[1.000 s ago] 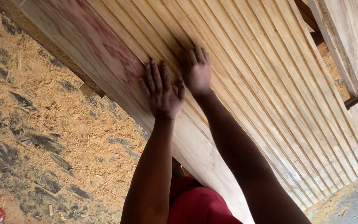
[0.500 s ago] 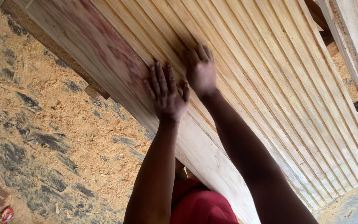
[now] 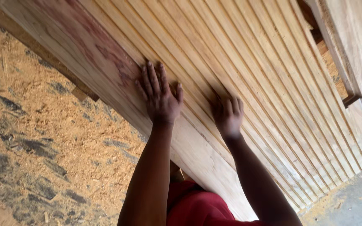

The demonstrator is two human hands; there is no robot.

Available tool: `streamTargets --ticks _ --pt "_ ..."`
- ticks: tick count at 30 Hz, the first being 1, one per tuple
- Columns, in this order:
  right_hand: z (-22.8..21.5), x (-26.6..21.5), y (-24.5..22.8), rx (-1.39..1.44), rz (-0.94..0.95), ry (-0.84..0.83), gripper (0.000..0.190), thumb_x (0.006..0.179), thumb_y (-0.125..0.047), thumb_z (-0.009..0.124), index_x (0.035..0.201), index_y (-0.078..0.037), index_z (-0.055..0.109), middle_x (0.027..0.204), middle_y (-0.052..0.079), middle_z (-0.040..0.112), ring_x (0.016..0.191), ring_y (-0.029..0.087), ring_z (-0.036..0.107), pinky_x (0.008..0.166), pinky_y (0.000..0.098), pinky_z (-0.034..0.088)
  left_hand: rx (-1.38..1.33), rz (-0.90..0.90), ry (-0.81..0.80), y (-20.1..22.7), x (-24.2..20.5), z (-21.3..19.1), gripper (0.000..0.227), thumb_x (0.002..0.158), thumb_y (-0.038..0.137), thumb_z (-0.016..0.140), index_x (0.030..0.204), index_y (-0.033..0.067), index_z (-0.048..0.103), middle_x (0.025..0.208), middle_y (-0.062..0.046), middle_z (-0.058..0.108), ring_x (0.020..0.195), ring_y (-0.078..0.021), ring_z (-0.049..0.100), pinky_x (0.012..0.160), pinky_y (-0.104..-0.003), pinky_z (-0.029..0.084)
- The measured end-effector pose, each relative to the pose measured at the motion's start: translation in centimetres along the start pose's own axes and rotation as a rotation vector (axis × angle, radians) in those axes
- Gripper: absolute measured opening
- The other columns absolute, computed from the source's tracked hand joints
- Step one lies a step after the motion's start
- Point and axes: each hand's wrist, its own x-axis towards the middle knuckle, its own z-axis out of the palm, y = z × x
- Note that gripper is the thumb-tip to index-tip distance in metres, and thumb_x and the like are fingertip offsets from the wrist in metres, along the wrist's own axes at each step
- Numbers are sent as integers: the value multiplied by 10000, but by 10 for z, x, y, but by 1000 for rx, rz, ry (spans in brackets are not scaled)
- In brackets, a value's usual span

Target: The person sands a large wooden panel with vertical grooves using a handheld sanding block. They move the block back and forth along the grooves, covering the surface systematically.

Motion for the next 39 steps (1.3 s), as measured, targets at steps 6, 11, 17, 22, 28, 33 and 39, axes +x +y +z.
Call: streamTargets --ticks 6,11,17,22,28,33,39 --pt "-7 -40 14 -81 123 -12 168 890 -14 746 859 -68 589 869 108 595 811 305 593 730 436 508 50 -3 -34 -1 -11 -1 778 1050 513 514 1651 71 292 1708 -213 213 1588 -394 219 1278 -633 137" --pt "68 45 -17 -8 104 -19 352 818 -168 799 1087 -10 636 1141 210 621 1097 382 580 911 496 483 71 15 6 2 -9 -7 782 1086 542 498 1676 94 246 1729 -193 189 1615 -381 189 1308 -612 122" --pt "-29 -47 23 10 44 -31 171 895 -73 800 963 -75 642 1040 122 671 990 318 633 869 447 500 105 -4 -103 3 2 -12 820 1069 563 483 1670 78 204 1713 -224 160 1588 -402 176 1268 -617 93" --pt "-101 -149 59 -48 262 -114 96 919 21 729 972 -34 672 957 123 652 878 322 603 808 447 494 106 -3 -81 -2 -12 -4 801 1099 546 473 1686 71 206 1727 -226 163 1608 -400 175 1292 -616 102" --pt "-9 -59 14 64 129 -22 180 803 -18 775 950 -29 673 964 129 655 930 333 594 827 451 494 115 23 -48 -2 -8 -4 768 1102 523 466 1682 72 240 1728 -222 176 1607 -394 182 1290 -613 116" --pt "-28 -55 20 17 149 -91 176 800 30 712 962 -28 673 931 137 633 939 331 593 827 450 503 91 27 -52 3 -10 -8 781 1089 525 488 1674 62 255 1719 -230 183 1601 -407 187 1282 -624 118" --pt "-104 -126 35 3 356 -69 76 951 47 664 945 -17 623 969 145 619 909 331 610 778 444 511 92 22 -72 -5 -18 -4 800 1087 526 515 1681 65 243 1724 -233 186 1602 -408 188 1290 -630 120"
